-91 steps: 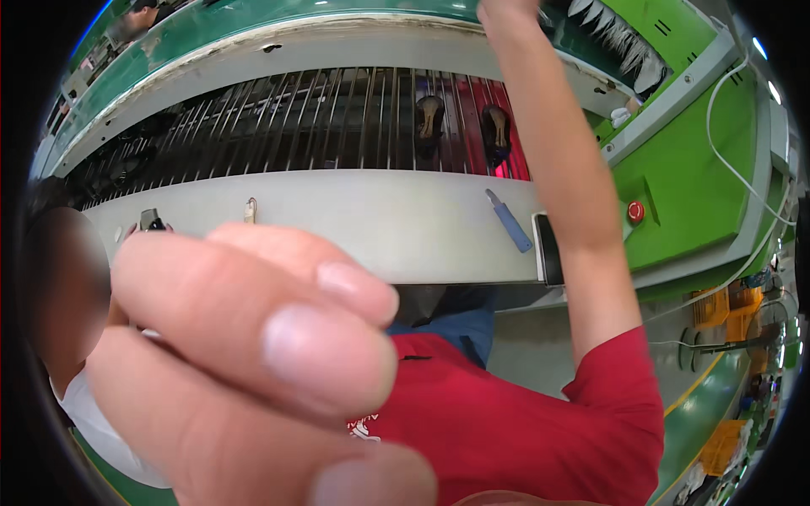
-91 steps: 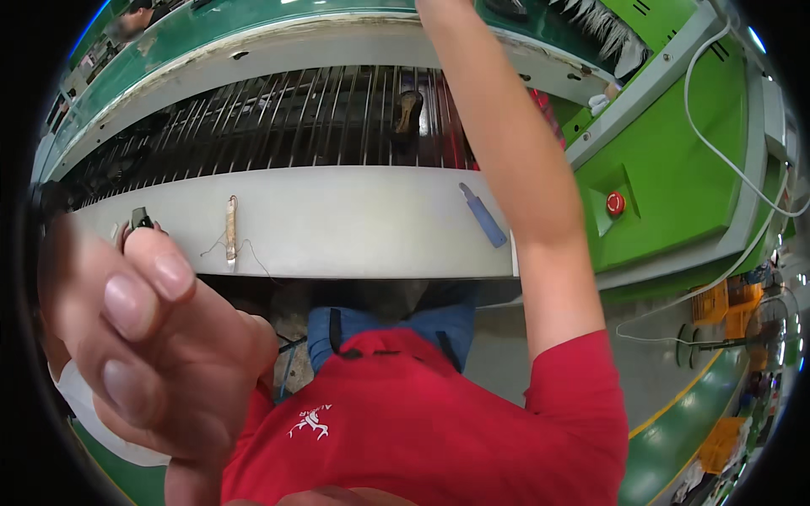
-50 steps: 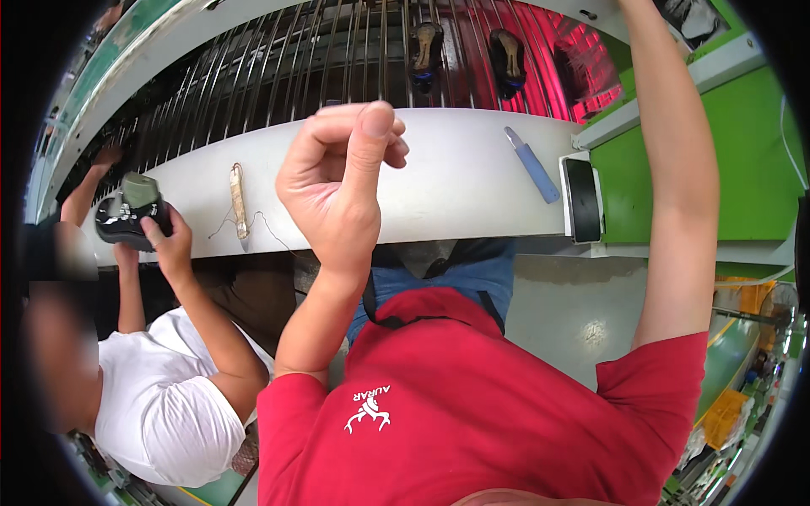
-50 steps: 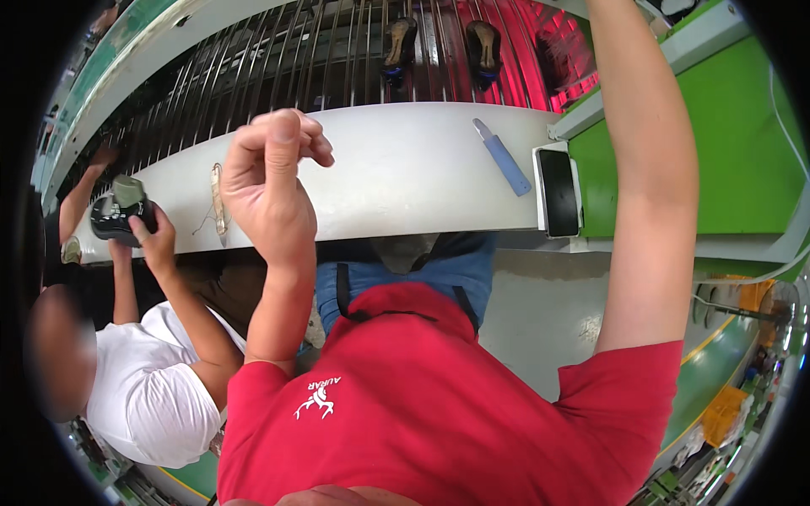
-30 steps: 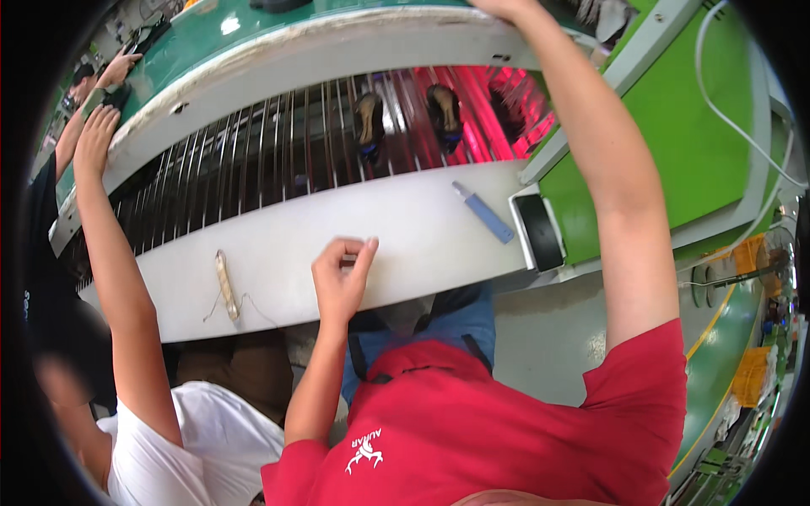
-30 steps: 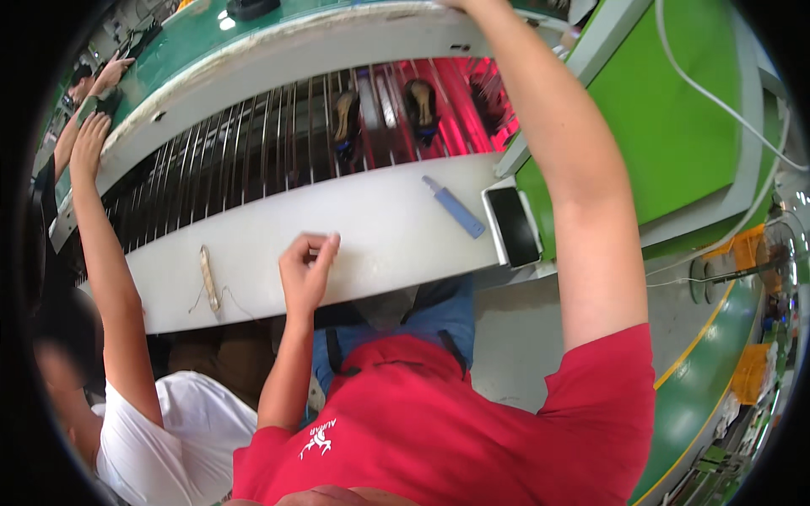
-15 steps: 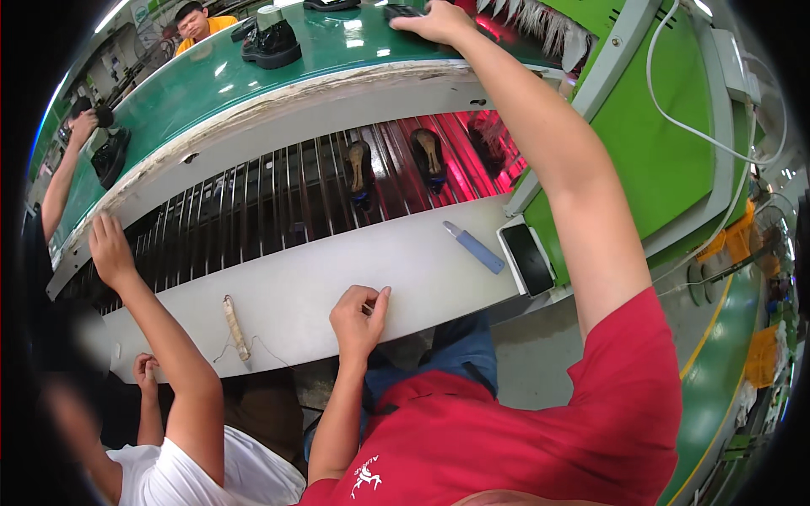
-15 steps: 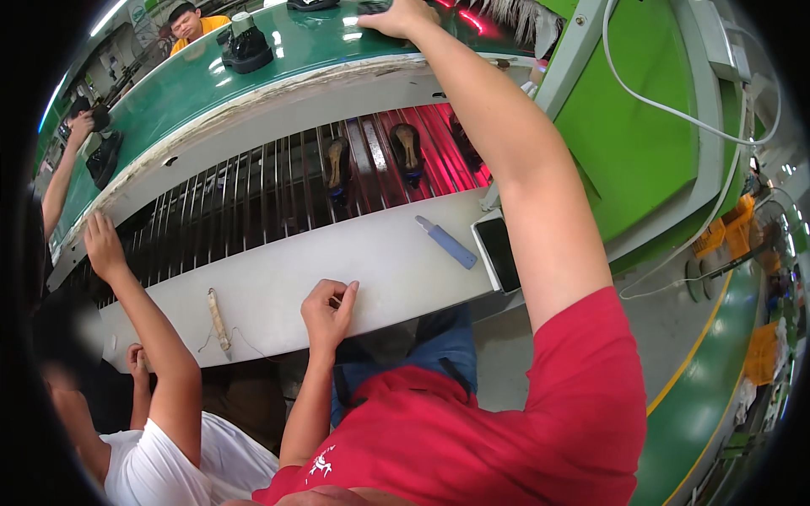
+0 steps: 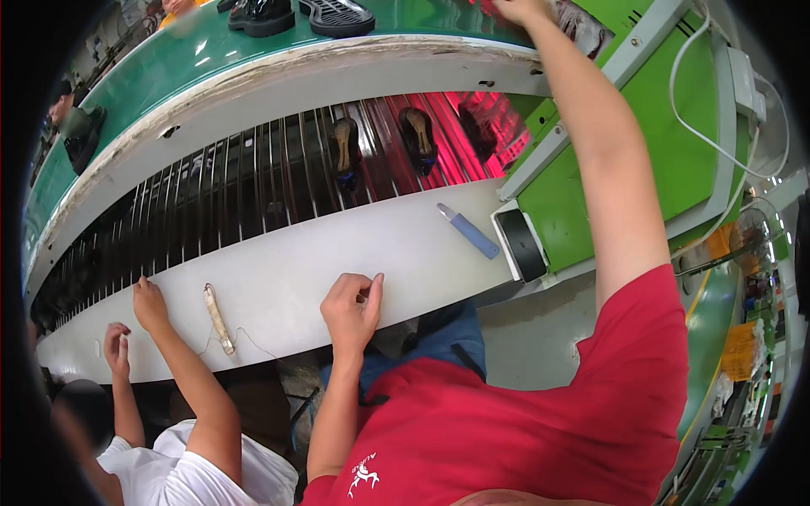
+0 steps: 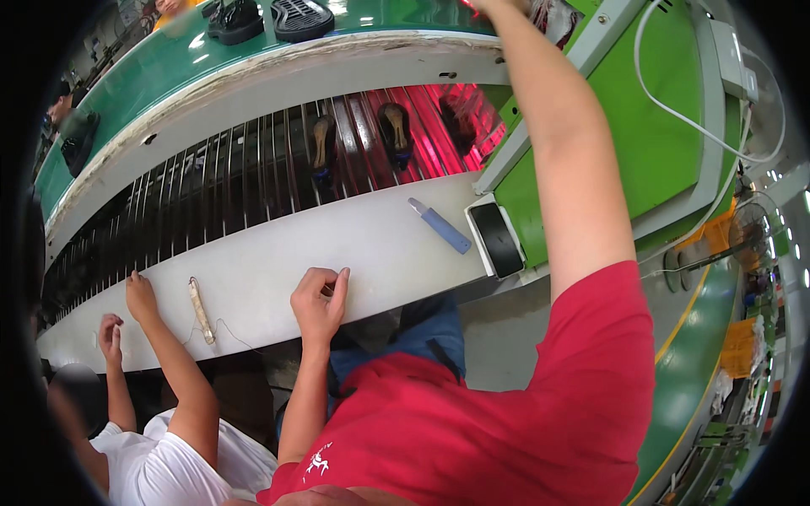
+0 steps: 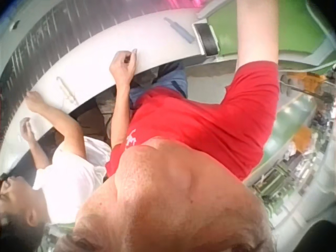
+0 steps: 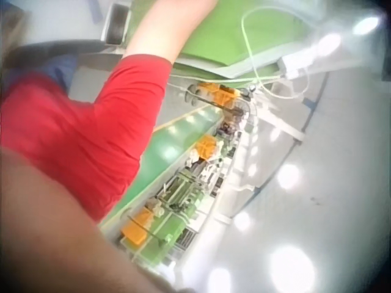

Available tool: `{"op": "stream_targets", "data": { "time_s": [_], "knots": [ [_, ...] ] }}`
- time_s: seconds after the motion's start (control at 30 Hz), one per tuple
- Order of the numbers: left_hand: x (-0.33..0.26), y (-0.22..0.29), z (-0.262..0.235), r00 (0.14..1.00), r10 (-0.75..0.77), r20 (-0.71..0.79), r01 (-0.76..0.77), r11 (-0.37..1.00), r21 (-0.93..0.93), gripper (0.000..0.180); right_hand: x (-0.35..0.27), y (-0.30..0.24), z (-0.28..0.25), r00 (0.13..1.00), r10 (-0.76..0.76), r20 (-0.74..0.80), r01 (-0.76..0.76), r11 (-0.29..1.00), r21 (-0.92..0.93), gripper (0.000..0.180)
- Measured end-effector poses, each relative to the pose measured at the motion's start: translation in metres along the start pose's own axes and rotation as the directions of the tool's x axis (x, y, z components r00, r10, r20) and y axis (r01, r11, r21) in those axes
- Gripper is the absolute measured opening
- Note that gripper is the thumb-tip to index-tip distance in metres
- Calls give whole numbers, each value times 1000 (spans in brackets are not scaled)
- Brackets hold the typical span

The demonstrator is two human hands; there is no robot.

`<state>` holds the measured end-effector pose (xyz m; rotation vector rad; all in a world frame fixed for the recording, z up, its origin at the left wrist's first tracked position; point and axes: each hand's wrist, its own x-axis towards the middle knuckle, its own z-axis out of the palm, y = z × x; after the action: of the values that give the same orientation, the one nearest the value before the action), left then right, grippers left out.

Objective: The person picks up black shoes from a conveyor belt, rotates them to inspect the soles and uppers, and places them back on the belt. The task involves repetitive handling and visual checking of the footwear in a factory setting.

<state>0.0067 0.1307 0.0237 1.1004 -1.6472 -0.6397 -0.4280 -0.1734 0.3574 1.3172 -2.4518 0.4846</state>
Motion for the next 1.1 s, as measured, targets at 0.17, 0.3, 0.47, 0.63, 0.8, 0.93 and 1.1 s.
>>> {"op": "stream_targets", "data": {
  "time_s": [0.17,0.3,0.47,0.63,0.8,0.93,1.1],
  "knots": [
    [3,1,1,1000,10,21,-10,1000,-24,22,23,82,23,972,101,-212,-78,990,113,52],
    [4,-1,-2,1000,4,28,-4,1000,-16,22,48,67,22,989,137,54,-132,988,-82,51],
    [5,5,-3,1000,-18,20,19,1000,-22,22,47,75,29,983,157,94,-136,970,-201,49],
    [5,4,-3,1000,14,8,-14,1000,27,24,54,69,32,981,186,57,-170,964,-206,47],
    [5,8,1,999,28,37,-29,999,24,24,74,63,49,941,298,-158,-34,549,835,31],
    [3,6,-6,1000,11,28,-13,998,60,23,14,-16,29,973,225,-45,80,-147,986,29],
    [3,3,0,999,-24,35,26,998,-59,23,-83,8,-23,959,-281,16,-161,-501,850,29]
  ]
}}
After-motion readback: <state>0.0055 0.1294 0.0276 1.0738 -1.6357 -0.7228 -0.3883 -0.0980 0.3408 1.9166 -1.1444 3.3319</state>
